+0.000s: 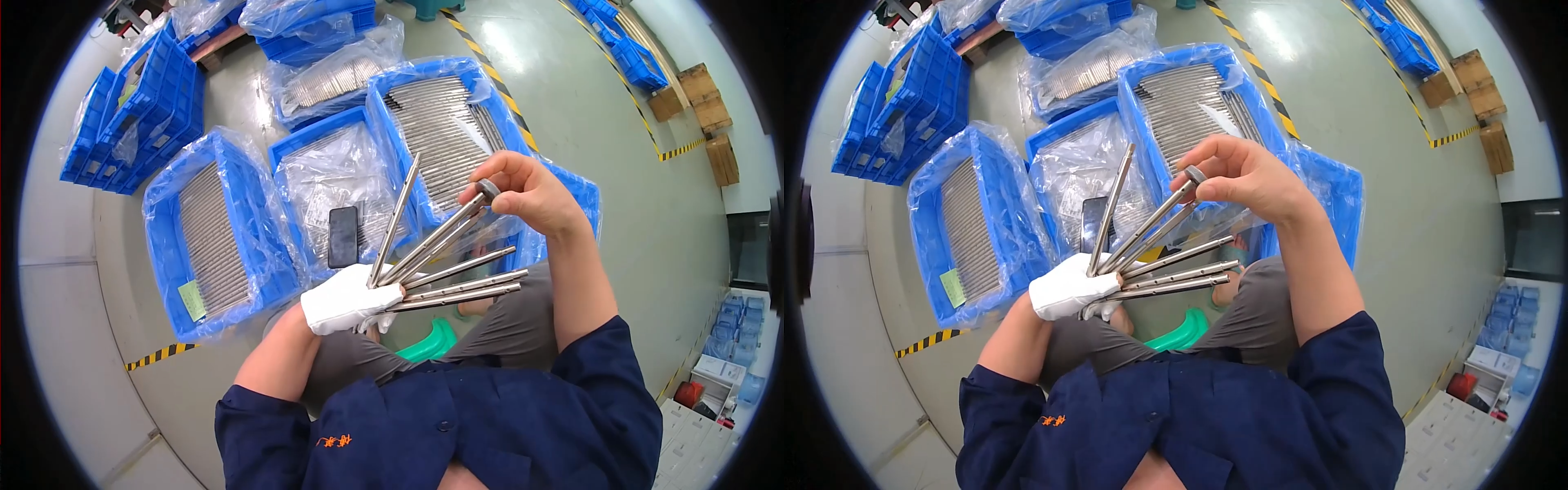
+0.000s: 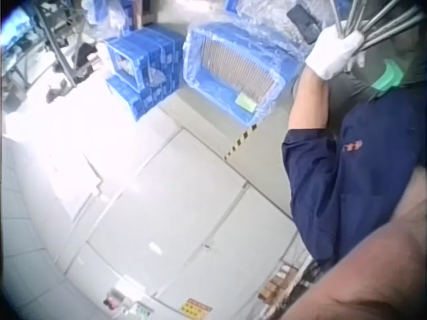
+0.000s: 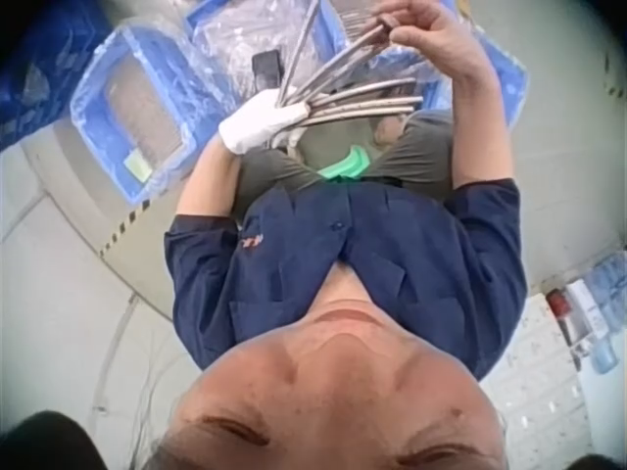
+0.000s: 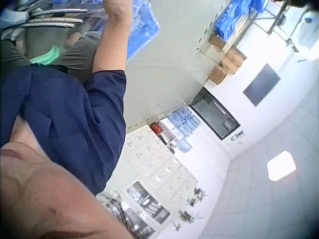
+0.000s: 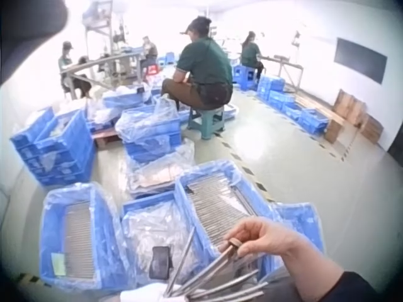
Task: The person is inspecting and organizing small cylindrical metal rods into blue plastic storage bins.
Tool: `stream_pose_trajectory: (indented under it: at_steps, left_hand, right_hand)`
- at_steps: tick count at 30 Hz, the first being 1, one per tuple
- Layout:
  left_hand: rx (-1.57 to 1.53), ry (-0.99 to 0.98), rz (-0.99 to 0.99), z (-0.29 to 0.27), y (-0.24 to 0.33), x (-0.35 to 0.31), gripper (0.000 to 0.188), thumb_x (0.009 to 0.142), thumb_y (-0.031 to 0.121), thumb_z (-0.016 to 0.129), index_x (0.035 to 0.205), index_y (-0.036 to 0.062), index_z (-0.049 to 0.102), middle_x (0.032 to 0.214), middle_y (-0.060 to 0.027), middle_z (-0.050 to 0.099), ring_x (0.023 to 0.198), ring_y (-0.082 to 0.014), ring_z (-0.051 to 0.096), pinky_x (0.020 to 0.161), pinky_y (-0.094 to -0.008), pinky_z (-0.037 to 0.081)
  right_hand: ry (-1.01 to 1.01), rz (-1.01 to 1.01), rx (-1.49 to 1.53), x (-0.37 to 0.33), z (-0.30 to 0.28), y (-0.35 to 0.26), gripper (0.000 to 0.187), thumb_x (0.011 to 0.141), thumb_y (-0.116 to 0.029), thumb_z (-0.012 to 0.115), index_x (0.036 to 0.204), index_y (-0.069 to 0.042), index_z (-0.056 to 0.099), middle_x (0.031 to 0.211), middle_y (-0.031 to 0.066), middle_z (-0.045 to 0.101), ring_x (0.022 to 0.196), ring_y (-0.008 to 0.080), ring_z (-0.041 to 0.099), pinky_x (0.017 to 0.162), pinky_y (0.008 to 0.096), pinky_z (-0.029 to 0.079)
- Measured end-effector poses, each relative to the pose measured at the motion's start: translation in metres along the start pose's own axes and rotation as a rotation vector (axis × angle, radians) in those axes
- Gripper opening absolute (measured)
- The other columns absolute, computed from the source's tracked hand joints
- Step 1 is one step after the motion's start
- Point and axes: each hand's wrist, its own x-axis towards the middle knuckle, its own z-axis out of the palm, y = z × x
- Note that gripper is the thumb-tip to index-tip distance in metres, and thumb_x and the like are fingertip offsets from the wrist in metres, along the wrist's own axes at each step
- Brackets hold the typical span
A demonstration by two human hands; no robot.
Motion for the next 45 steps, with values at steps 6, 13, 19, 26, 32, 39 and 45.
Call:
stream_pose_trajectory:
  at_steps: [6,13,19,26,32,39,45]
  left_hand:
    - [0.058,0.007,0.009,0.001,-0.002,0.004,0.032,0.082,0.037,0.051,0.073,0.0067,0.053,0.054,-0.0009,0.052,0.047,-0.0084,0.048,0.042,-0.0228,0.038]
    - [0.092,-0.027,-0.060,0.004,0.005,0.002,0.031,0.083,0.036,0.050,0.075,0.0066,0.053,0.054,-0.0005,0.052,0.047,-0.0084,0.047,0.043,-0.0233,0.038]
    - [-0.022,-0.029,-0.010,0.005,-0.001,0.001,0.033,0.080,0.034,0.056,0.093,0.0043,0.056,0.056,0.0001,0.051,0.046,-0.0073,0.045,0.041,-0.0212,0.035]
    - [0.054,-0.145,-0.074,0.008,-0.004,0.005,0.042,0.081,0.030,0.056,0.116,0.0073,0.050,0.059,0.0003,0.052,0.048,-0.0060,0.045,0.042,-0.0207,0.035]
    - [0.062,-0.262,-0.122,0.011,-0.007,0.009,0.037,0.081,0.028,0.057,0.113,0.0094,0.052,0.058,0.0015,0.050,0.050,-0.0053,0.043,0.045,-0.0212,0.035]
    - [0.116,-0.286,-0.049,0.018,-0.010,0.007,0.035,0.081,0.038,0.054,0.097,0.0062,0.056,0.059,-0.0012,0.052,0.051,-0.0089,0.046,0.047,-0.0238,0.038]
    - [0.050,-0.341,-0.056,0.016,-0.004,0.002,0.037,0.079,0.037,0.059,0.097,0.0052,0.057,0.059,-0.0006,0.052,0.048,-0.0062,0.044,0.042,-0.0214,0.034]
  right_hand:
    - [0.089,0.078,-0.119,-0.001,0.001,-0.002,0.035,0.066,-0.014,0.071,0.096,-0.006,0.055,0.091,0.0126,0.062,0.083,0.0171,0.060,0.075,0.0267,0.046]
    - [0.015,0.043,-0.181,-0.004,-0.001,-0.002,0.034,0.066,0.001,0.068,0.096,-0.003,0.055,0.093,0.0109,0.060,0.090,0.0187,0.059,0.078,0.0281,0.046]
    - [0.004,0.097,-0.125,-0.002,0.010,0.005,0.032,0.069,0.002,0.065,0.099,-0.002,0.054,0.091,0.0102,0.062,0.086,0.0140,0.058,0.075,0.0258,0.046]
    - [0.139,0.093,-0.020,0.012,0.002,0.009,0.028,0.071,-0.003,0.060,0.098,-0.002,0.053,0.088,0.0128,0.060,0.083,0.0214,0.059,0.078,0.0346,0.048]
    - [-0.062,0.079,-0.022,0.008,-0.002,0.007,0.034,0.069,-0.014,0.068,0.098,-0.003,0.054,0.091,0.0146,0.061,0.085,0.0214,0.059,0.077,0.0330,0.048]
    - [-0.074,0.110,-0.143,0.000,-0.004,0.002,0.038,0.063,-0.006,0.073,0.096,-0.003,0.055,0.091,0.0133,0.060,0.088,0.0197,0.059,0.076,0.0299,0.047]
    - [-0.133,0.122,-0.143,0.003,0.004,0.008,0.034,0.065,-0.004,0.071,0.095,-0.004,0.055,0.089,0.0115,0.060,0.085,0.0177,0.059,0.073,0.0298,0.048]
